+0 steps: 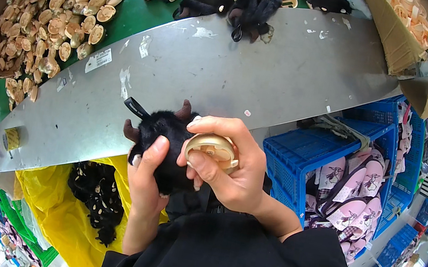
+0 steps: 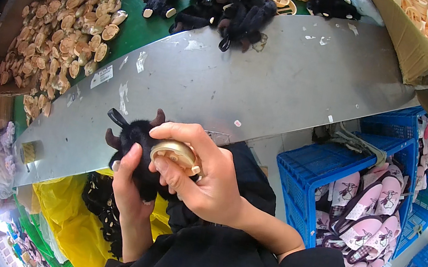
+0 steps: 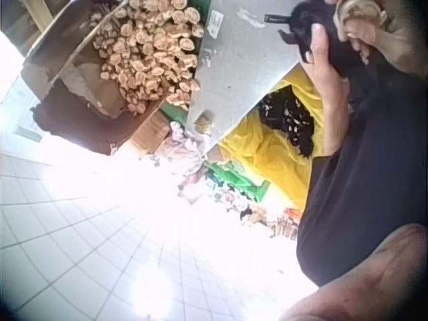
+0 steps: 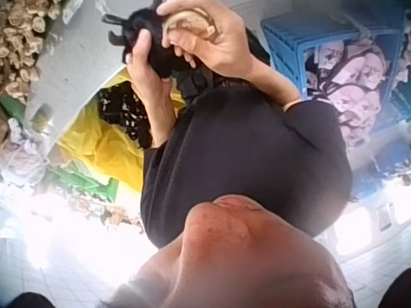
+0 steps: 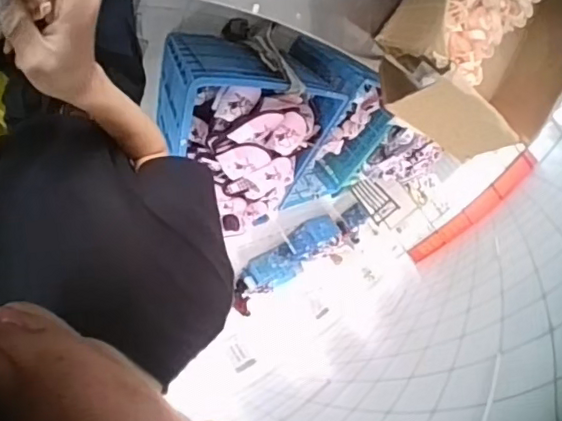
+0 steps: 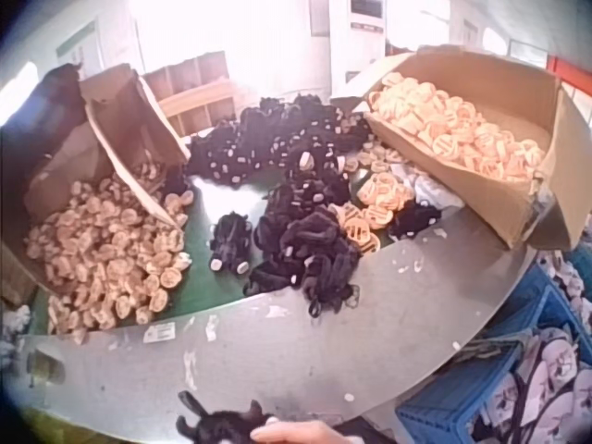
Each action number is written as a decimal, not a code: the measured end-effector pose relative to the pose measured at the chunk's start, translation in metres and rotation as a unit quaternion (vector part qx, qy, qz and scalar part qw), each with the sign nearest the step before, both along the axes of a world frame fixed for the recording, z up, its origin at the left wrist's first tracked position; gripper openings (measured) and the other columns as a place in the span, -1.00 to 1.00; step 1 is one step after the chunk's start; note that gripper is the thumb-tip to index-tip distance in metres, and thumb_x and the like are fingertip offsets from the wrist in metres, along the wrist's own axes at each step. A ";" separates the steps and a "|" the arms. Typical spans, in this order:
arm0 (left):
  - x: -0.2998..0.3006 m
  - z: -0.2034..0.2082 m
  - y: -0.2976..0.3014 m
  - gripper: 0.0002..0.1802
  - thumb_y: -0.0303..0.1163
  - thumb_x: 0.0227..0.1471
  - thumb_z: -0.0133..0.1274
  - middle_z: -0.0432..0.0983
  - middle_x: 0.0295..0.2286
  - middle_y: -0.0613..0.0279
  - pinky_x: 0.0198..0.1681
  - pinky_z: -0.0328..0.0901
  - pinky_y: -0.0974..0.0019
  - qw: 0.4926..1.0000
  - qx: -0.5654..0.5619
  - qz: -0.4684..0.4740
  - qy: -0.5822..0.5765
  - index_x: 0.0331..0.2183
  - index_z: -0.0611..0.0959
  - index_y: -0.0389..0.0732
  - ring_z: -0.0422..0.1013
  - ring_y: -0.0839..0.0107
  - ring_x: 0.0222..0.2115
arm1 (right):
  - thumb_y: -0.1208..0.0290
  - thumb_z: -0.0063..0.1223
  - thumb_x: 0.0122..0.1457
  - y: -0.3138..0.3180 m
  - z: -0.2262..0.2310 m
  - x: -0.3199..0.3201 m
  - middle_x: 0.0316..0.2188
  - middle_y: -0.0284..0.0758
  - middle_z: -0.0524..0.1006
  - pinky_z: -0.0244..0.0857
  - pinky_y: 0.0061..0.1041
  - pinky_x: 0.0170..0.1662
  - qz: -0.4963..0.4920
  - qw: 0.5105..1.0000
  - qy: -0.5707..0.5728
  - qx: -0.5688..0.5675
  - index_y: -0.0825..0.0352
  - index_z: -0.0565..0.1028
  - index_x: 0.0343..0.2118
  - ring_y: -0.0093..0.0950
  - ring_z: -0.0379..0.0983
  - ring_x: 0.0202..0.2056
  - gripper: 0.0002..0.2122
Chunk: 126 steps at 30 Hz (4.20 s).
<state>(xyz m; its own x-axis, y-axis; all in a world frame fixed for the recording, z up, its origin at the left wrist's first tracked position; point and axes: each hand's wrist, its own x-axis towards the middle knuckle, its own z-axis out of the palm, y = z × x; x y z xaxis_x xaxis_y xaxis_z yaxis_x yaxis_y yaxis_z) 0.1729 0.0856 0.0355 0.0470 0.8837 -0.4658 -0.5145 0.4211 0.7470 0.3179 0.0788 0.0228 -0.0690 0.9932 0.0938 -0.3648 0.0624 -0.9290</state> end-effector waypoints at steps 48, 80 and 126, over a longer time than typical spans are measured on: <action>-0.012 -0.021 -0.032 -0.40 -0.28 0.09 0.29 0.54 -0.04 0.04 0.09 0.42 0.16 0.998 0.010 -0.014 -0.059 0.07 0.50 -0.39 0.52 0.22 -0.05 | 0.54 0.23 0.24 0.004 -0.020 0.018 -0.30 -0.41 0.49 0.25 -0.72 -0.27 0.105 0.990 0.008 -0.093 0.50 0.50 -0.17 -0.74 0.34 -0.30 -0.81; -0.032 0.000 -0.049 -0.30 -0.49 -0.05 0.25 0.31 0.17 -0.06 0.26 0.20 0.08 0.963 0.026 -0.236 -0.130 0.14 0.40 -0.31 0.28 0.11 0.21 | 0.32 -0.02 0.39 0.024 -0.037 0.017 -0.48 -0.42 0.51 0.21 -0.72 -0.48 -0.065 0.992 0.029 -0.108 0.35 0.44 -0.29 -0.78 0.28 -0.55 -0.81; -0.021 -0.017 -0.016 -0.85 -0.47 0.25 0.08 0.56 -0.30 0.33 -0.22 0.28 0.44 0.971 0.156 -0.070 0.166 -0.19 0.64 -0.35 0.39 0.57 -0.29 | 0.13 0.27 0.17 0.024 -0.038 -0.001 -0.46 -0.23 0.44 0.27 -0.40 -0.44 -0.091 0.920 -0.286 0.253 0.34 0.47 -0.08 -0.35 0.31 -0.53 -0.59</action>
<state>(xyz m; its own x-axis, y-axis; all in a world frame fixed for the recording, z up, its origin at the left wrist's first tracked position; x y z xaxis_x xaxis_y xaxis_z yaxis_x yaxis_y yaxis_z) 0.1516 0.0699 0.0190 0.0711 0.9799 -0.1862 -0.1780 0.1961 0.9643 0.3173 0.1026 -0.0152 -0.0884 0.8323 0.5472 0.2336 0.5514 -0.8009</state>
